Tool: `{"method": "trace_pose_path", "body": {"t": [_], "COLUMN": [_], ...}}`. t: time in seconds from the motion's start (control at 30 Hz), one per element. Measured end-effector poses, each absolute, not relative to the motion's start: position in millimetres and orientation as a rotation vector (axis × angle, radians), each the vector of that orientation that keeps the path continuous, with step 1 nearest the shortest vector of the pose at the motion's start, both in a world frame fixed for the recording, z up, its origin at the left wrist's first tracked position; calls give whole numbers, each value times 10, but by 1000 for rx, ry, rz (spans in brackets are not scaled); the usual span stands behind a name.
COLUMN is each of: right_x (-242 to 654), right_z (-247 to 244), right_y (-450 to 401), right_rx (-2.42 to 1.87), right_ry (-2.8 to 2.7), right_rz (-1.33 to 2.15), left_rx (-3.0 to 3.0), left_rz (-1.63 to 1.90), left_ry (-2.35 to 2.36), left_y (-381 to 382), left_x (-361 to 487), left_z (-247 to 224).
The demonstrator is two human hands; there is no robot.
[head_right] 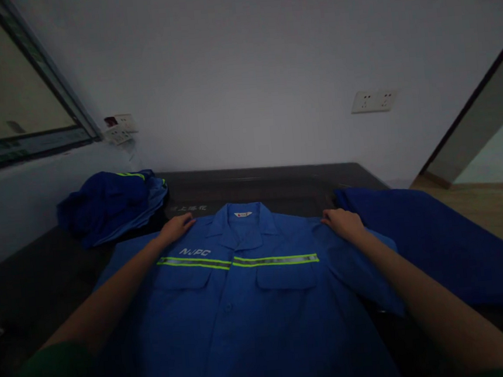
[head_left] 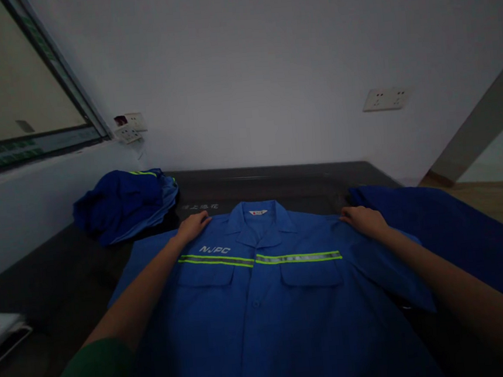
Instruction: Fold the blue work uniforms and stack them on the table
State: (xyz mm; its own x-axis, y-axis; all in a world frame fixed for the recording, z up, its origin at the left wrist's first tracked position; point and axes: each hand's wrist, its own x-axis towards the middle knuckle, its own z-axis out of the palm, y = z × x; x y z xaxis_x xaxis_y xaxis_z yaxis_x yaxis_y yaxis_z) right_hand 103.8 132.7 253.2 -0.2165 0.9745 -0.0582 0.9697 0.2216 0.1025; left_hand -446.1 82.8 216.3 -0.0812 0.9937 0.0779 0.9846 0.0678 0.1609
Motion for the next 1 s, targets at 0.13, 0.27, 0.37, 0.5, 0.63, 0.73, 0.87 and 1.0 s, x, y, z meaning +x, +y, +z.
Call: {"method": "trace_pose_path", "body": {"t": [0.13,0.27,0.37,0.5,0.63,0.73,0.87,1.0], "right_x": [1031,990,948,811,420,39,-249,-253], "right_z": [2633,2652,2630,2591,2509,2373,2161,2038], "right_y": [1430,1545,1567,1500,1357,1223,1103,1107], "right_rx": [1864,1915,1955,1879,1819,1681,1609,1621], "right_ry": [2321,2287,2278,2407,2600,2800,2793,2765], "right_rz": [243,329,340,350,371,119,-121,-97], "left_rx": [2057,2030,2011,2103,2377,2416,2311,2304], "left_rz": [327,365,376,440,514,365,198,305], "left_ry": [2404,2469,2509,2518,2221,2009,1955,1920], "left_y": [848,943,990,972,945,960,982,898], "left_x": [-4277,-4116,-4026,-3877,-3651,-3523,-3486,-3514], "left_z": [2100,2101,2107,2122,2103,2049,2001,2088]}}
